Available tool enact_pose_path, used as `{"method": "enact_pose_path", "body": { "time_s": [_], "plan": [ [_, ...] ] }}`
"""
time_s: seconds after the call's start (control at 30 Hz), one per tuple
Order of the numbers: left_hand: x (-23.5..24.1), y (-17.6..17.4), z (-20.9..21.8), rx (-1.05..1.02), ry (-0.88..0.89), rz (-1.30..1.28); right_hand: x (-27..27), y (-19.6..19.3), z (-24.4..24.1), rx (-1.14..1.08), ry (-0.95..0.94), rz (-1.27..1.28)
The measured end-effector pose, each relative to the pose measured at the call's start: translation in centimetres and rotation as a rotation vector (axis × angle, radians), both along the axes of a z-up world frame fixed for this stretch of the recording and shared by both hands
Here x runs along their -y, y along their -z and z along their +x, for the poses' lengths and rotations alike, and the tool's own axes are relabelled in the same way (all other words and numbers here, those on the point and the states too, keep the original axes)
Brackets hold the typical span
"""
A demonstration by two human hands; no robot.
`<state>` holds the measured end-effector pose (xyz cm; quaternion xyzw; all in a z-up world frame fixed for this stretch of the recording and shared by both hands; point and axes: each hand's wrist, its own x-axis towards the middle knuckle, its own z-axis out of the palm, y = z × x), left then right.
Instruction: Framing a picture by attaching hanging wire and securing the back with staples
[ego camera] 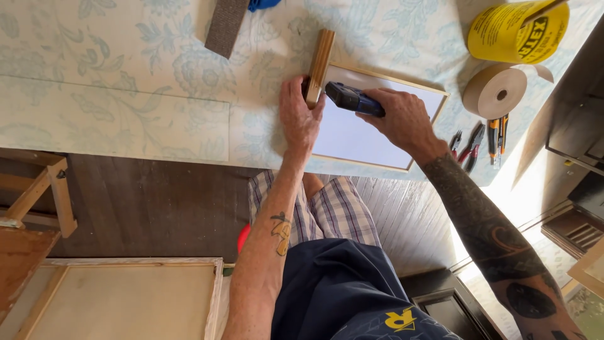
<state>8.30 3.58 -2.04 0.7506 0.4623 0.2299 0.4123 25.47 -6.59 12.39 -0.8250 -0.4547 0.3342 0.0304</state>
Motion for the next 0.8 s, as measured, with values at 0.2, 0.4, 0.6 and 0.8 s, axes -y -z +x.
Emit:
{"method": "enact_pose_path", "body": {
  "time_s": [0.2, 0.4, 0.6, 0.8],
  "plan": [
    [0.0, 0.1, -0.1, -0.005, 0.021, 0.001, -0.5, -0.3, 0.3, -0.050, -0.020, 0.002],
    [0.4, 0.0, 0.2, -0.029, 0.014, 0.022, -0.9, -0.4, 0.8, -0.050, -0.066, -0.026],
    [0.5, 0.6, 0.2, -0.011, -0.002, 0.027, -1.5, -1.1, 1.1, -0.054, -0.098, -0.118],
    [0.2, 0.1, 0.3, 0.012, -0.005, 0.032, -2.5, -2.4, 1.0, -0.086, -0.084, -0.154]
  ]
}}
